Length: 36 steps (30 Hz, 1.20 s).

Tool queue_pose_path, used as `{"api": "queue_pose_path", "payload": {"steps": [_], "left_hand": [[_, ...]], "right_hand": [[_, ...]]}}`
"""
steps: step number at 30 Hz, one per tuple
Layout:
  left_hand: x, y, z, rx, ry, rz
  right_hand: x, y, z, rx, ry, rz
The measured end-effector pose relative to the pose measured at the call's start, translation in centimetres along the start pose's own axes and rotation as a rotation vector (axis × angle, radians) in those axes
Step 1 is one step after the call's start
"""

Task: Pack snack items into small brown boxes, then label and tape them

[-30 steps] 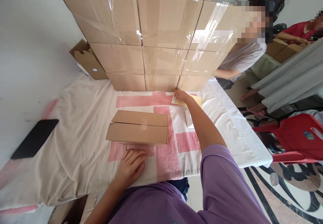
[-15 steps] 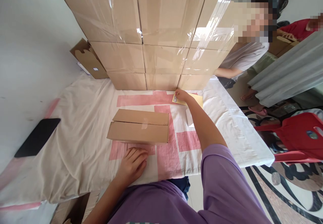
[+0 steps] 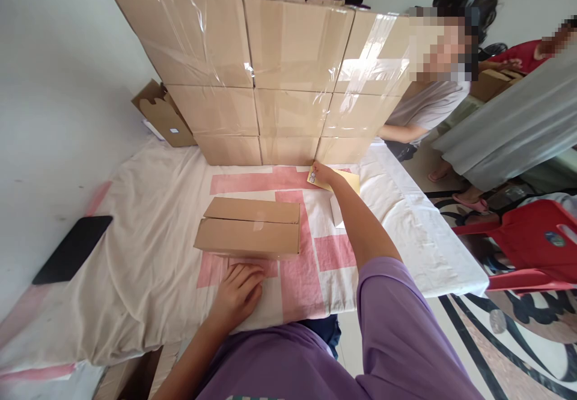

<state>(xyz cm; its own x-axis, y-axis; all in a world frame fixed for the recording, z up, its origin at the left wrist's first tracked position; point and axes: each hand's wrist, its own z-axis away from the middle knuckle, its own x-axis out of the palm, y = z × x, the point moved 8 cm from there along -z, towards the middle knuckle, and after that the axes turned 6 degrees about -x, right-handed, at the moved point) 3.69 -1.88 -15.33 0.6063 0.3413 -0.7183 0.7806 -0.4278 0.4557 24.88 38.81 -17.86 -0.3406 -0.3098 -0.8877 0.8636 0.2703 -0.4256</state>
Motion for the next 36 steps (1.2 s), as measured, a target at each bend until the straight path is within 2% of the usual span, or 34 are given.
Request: {"api": "queue_pose_path", "payload": {"steps": [8,13,17,20,25,28,31,36], "left_hand": [[0.2,-0.2,0.3,0.013,0.006,-0.021],[-0.1,-0.4,0.6,0.040,0.052,-0.003],[-0.1,-0.7,0.8,0.063,0.080,0.012],[-0.1,-0.9,0.9,0.103,0.097,0.009],[-0.2,-1.0,0.9,0.172,0.094,0.000],[-0.6,-0.8,0.7,0.183,0.117,-0.001],[-1.6,-0.1,0.0,0.192,0.191,-0.053],[-4.3,2.2,-1.5,0.240,0.482,-0.222]], "right_hand": [[-0.5,0.0,0.5,0.037,0.052,-0.138],[-1.7,-1.2,1.8,-0.024,0.125,-0.303],[-3.5,-2.4,4.5,-0.152,0.288,-0.501],[-3.9,-2.7,8.6,-0.262,0.419,-0.672],[-1.2,-3.0,17.2,-0.382,0.542,-0.908],[1.2,-3.4,20.4,-0.406,0.577,-1.008],[3.0,-4.1,21.2,-0.416,0.586,-1.094],[4.8,-4.8,20.7,-0.431,0.515,-1.218]]}}
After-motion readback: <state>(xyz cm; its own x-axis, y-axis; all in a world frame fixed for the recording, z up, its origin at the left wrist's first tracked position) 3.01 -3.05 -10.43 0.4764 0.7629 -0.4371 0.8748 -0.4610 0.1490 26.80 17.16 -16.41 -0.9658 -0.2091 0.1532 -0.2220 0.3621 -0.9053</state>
